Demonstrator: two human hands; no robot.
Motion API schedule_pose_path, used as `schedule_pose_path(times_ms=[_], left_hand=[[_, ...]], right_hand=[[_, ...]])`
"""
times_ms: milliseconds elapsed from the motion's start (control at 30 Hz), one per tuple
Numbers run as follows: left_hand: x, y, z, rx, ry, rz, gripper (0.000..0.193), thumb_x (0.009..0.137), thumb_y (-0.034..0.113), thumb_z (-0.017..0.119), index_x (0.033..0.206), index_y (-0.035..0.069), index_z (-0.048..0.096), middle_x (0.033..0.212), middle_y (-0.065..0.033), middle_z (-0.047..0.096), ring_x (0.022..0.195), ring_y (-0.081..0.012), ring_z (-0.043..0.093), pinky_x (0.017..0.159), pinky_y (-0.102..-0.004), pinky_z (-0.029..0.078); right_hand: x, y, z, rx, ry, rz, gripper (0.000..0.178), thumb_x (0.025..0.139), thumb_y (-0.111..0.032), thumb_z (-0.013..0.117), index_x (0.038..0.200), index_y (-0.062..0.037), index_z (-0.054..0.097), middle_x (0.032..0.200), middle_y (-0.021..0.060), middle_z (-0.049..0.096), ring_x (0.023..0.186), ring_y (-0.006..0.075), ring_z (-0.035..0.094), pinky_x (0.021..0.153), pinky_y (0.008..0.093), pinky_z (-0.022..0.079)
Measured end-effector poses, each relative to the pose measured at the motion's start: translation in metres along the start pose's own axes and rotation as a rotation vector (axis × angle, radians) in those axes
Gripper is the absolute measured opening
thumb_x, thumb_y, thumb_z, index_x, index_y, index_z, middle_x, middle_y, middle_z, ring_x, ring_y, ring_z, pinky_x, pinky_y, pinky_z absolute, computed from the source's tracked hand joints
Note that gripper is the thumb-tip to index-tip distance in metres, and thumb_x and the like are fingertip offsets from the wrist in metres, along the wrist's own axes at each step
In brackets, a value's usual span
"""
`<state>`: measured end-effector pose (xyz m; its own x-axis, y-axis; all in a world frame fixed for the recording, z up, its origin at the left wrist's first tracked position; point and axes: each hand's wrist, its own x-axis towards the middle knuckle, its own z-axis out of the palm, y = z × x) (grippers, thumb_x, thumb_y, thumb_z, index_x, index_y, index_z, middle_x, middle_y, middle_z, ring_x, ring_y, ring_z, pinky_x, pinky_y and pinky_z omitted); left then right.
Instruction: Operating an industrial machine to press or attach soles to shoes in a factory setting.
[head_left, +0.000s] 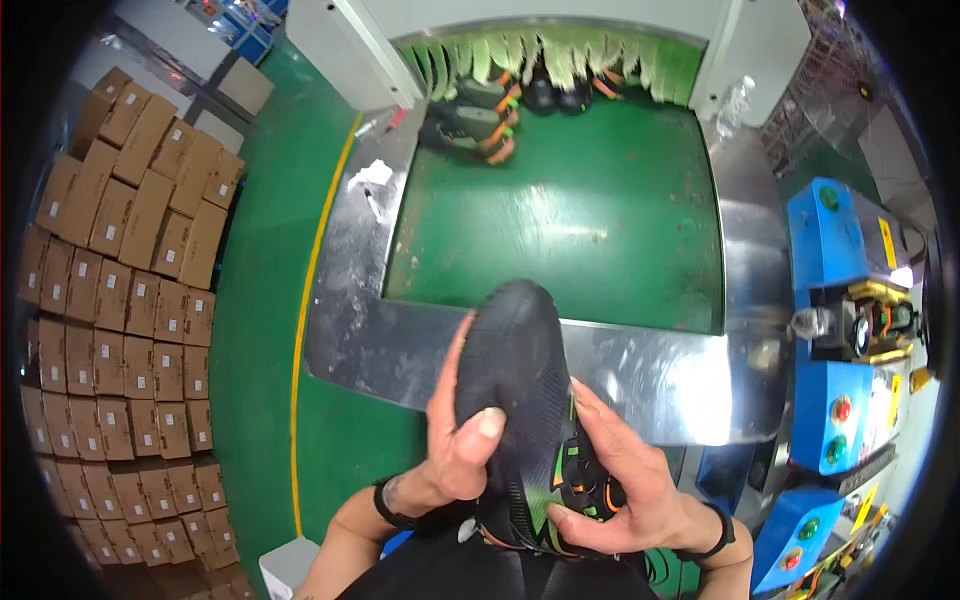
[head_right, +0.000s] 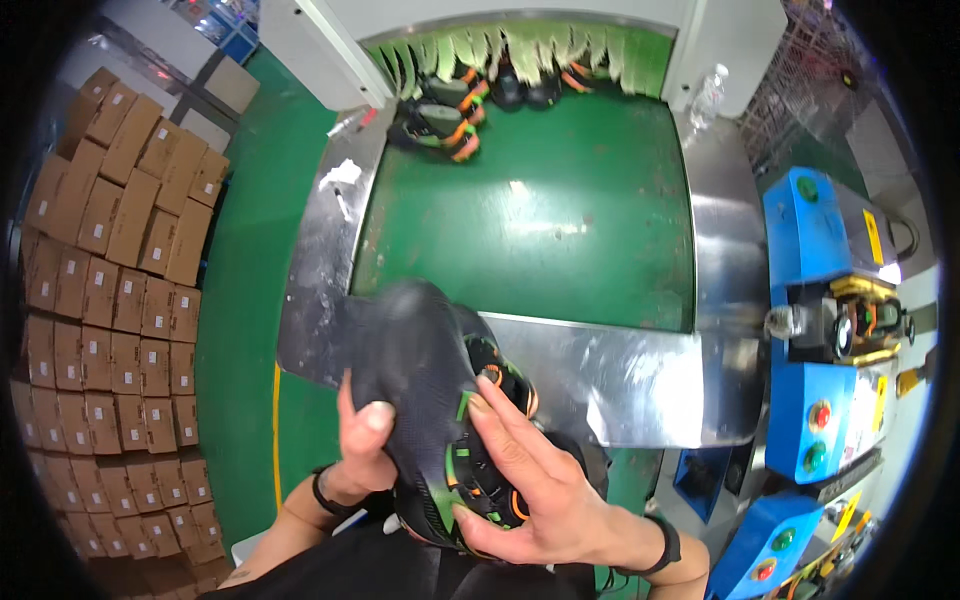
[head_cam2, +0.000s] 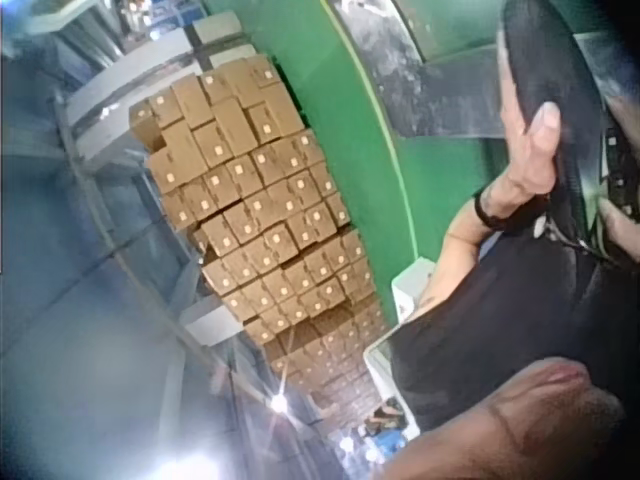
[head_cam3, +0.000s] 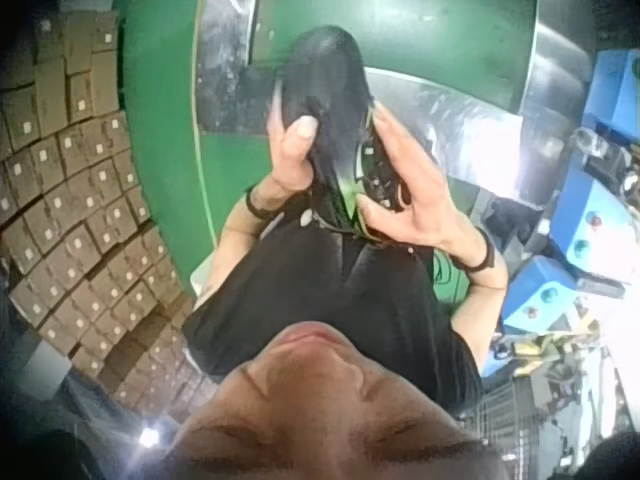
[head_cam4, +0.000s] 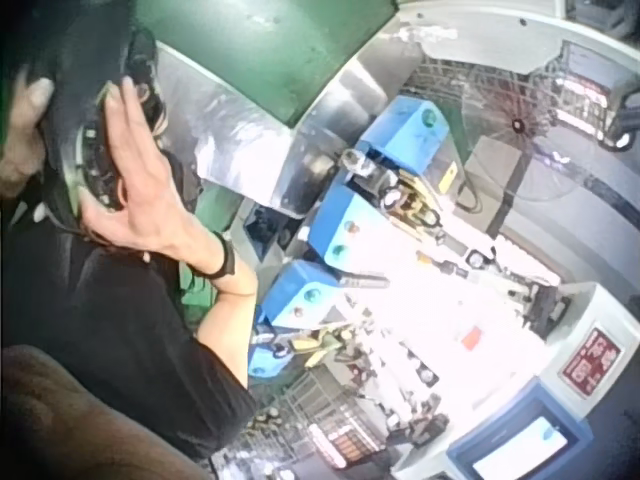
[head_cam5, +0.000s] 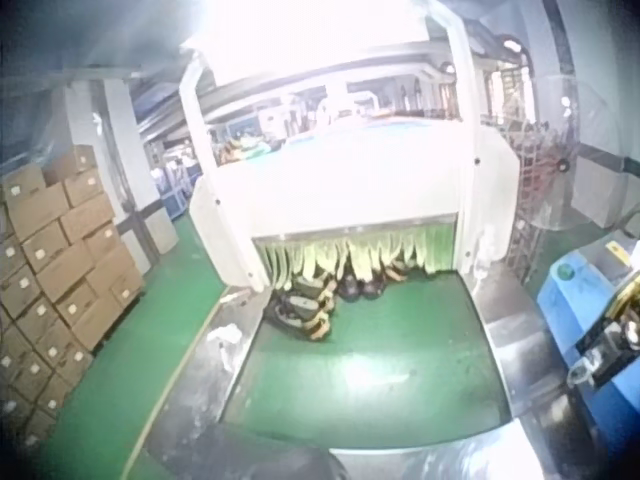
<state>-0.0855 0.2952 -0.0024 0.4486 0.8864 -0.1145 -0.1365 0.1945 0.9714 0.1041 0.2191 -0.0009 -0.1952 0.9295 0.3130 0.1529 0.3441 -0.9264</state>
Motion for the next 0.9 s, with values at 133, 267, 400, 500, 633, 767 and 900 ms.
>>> schedule_pose_path(times_ms=[133,267,400,500,633,767,900], left_hand=[[0.024,-0.019,-0.011,-0.081,-0.028,0.055,0.087,0.082,0.035,0.054,0.149,-0.006,0.016,0.148,-0.0210,0.034,0.133,-0.0280,0.041,0.111,-0.0401,0.032],[0.020,-0.002,-0.009,-0.147,-0.007,-0.016,0.088,0.082,0.039,0.054,0.150,-0.003,0.017,0.147,-0.0198,0.036,0.133,-0.0273,0.041,0.110,-0.0400,0.032],[0.018,0.000,-0.008,-0.174,-0.075,-0.019,0.089,0.082,0.040,0.053,0.151,-0.002,0.015,0.147,-0.0192,0.035,0.133,-0.0269,0.040,0.110,-0.0404,0.033],[0.018,0.001,0.003,-0.173,-0.189,-0.043,0.086,0.085,0.043,0.050,0.150,-0.001,0.015,0.146,-0.0203,0.035,0.130,-0.0277,0.043,0.108,-0.0422,0.035],[0.020,0.003,0.006,-0.260,-0.180,0.002,0.080,0.088,0.041,0.045,0.149,-0.001,0.016,0.143,-0.0222,0.037,0.129,-0.0311,0.044,0.108,-0.0430,0.036],[0.015,0.000,0.002,-0.107,-0.191,0.008,0.077,0.090,0.040,0.044,0.148,-0.003,0.017,0.142,-0.0226,0.038,0.128,-0.0309,0.045,0.107,-0.0431,0.036],[0.016,0.004,0.003,-0.044,-0.207,0.062,0.077,0.093,0.041,0.045,0.147,-0.006,0.016,0.142,-0.0233,0.038,0.129,-0.0301,0.044,0.108,-0.0426,0.035]], right_hand=[[0.008,0.009,-0.004,-0.061,-0.038,0.087,0.084,0.074,-0.016,0.077,0.142,0.0084,0.035,0.146,0.0347,0.032,0.129,0.0423,0.048,0.102,0.0373,0.043],[0.011,0.009,-0.001,-0.042,-0.015,0.022,0.085,0.074,-0.018,0.078,0.143,0.0078,0.034,0.145,0.0314,0.036,0.130,0.0410,0.047,0.104,0.0376,0.042],[0.013,0.002,-0.014,0.502,0.009,0.411,0.101,0.074,-0.026,0.082,0.147,0.0070,0.020,0.144,0.0259,0.039,0.133,0.0337,0.044,0.105,0.0384,0.041],[0.046,0.005,-0.020,0.154,-0.067,0.321,0.103,0.077,-0.036,0.080,0.147,0.0070,0.017,0.142,0.0250,0.041,0.131,0.0313,0.045,0.104,0.0388,0.041],[0.059,0.019,-0.008,0.241,0.000,0.255,0.096,0.082,-0.034,0.076,0.147,0.0076,0.019,0.135,0.0254,0.049,0.127,0.0303,0.050,0.102,0.0359,0.042],[0.053,0.010,-0.007,0.336,0.022,0.333,0.093,0.083,-0.032,0.076,0.146,0.0077,0.021,0.132,0.0242,0.053,0.121,0.0291,0.056,0.102,0.0356,0.043],[0.056,0.009,-0.007,0.254,0.076,0.249,0.090,0.082,-0.028,0.076,0.145,0.0079,0.024,0.129,0.0231,0.056,0.117,0.0279,0.059,0.100,0.0353,0.045]])
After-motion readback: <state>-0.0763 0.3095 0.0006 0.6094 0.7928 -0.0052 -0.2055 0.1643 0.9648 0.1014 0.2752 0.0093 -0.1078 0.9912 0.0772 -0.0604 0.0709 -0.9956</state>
